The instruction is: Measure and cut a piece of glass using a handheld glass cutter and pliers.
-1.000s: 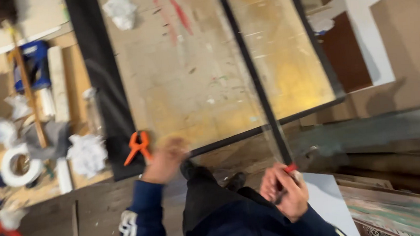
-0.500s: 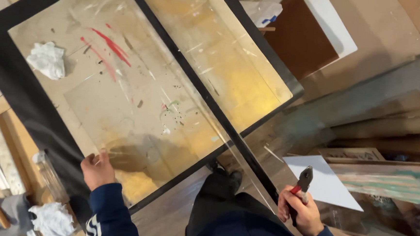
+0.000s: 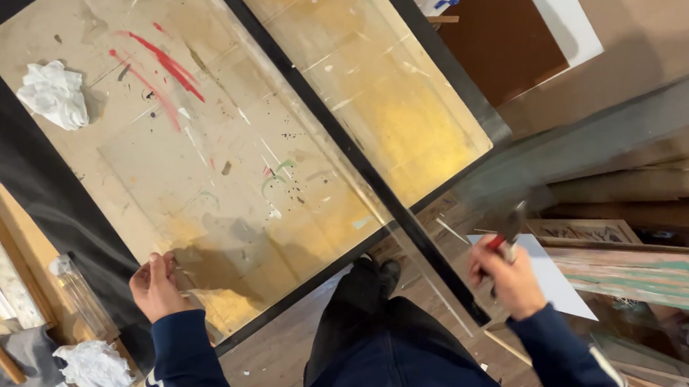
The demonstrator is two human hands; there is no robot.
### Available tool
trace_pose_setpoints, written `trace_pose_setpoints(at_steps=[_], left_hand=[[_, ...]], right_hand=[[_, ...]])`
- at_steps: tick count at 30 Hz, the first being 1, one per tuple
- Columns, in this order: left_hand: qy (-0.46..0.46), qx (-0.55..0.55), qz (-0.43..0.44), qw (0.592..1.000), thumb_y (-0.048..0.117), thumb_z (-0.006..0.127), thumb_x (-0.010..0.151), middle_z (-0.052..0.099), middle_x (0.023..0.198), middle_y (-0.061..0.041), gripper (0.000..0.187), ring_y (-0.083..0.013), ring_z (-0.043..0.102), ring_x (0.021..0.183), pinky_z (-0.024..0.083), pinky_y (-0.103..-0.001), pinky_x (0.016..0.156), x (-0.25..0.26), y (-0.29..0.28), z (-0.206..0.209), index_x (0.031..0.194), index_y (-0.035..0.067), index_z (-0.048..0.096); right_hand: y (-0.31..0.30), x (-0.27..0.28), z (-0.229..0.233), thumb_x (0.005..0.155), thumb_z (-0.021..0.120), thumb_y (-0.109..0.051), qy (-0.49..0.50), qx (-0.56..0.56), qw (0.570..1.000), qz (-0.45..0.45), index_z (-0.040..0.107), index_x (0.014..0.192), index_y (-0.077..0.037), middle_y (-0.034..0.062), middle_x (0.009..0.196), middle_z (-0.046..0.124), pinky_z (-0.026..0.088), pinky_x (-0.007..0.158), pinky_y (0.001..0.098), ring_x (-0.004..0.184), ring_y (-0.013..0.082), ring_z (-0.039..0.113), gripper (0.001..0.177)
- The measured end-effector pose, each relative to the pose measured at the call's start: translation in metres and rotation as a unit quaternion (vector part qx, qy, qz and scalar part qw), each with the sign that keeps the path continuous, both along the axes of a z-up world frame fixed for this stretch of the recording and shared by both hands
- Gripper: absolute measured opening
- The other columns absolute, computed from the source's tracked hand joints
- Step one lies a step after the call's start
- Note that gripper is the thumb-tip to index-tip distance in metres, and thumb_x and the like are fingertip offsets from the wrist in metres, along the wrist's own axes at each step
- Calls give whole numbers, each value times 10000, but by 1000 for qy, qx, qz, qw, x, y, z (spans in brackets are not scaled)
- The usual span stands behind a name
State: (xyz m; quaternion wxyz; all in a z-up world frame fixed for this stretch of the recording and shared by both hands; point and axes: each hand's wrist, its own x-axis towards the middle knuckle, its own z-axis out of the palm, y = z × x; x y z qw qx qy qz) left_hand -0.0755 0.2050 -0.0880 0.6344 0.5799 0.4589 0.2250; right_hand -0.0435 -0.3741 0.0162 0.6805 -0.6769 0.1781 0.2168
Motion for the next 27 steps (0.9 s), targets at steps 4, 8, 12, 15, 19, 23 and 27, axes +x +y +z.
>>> trace_pose_setpoints(at_steps=[4,8,12,15,19,23,27], left_hand=[[-39,5,-26,999,193,667,1054,726,1066,-111,226,-159,689,969,529,-286,898,9,-2,-10,1139,21,547],[-44,17,-50,998,162,662,1054,731,1099,-133,194,-181,678,1023,497,-296,955,19,-19,-2,1114,11,555],[-58,6,-80,995,137,653,1036,724,1149,-153,172,-183,665,1074,479,-289,1013,36,-39,4,1102,10,557],[-62,0,-110,992,125,651,1037,717,1193,-164,169,-179,653,1128,466,-282,1058,43,-51,4,1112,8,554],[-75,-5,-127,989,115,653,1033,707,1216,-166,191,-183,649,1157,464,-282,1070,44,-54,6,1142,1,545],[-45,2,-135,990,121,636,1034,709,1216,-162,253,-177,660,1162,471,-270,1052,46,-53,19,1221,-12,529],[-22,59,-140,988,119,625,1064,709,1207,-163,295,-169,651,1100,488,-262,1004,42,-53,13,1292,-36,523]], right_hand=[[-8,36,14,961,575,-141,-21,17,995,-93,598,831,-1,65,733,620,503,556,308,615,152,591,193],[-14,44,26,1020,588,-142,-46,-40,994,-93,586,853,16,83,745,599,477,591,306,644,170,601,230],[-23,50,28,1014,585,-126,-31,-64,993,-100,604,891,28,77,745,598,476,561,302,607,167,569,198],[-25,58,39,1018,597,-133,-28,-66,991,-110,620,975,40,77,770,600,450,547,296,604,166,559,180],[-39,65,44,977,619,-111,-32,-64,994,-85,642,1110,32,68,801,595,454,548,289,619,145,556,197],[-38,76,53,1040,577,-190,-3,-139,989,-53,645,1141,48,65,841,618,451,581,292,652,140,557,267],[-44,78,54,1061,504,-249,4,-144,988,-49,651,1193,-12,62,877,678,506,692,261,755,106,619,309]])
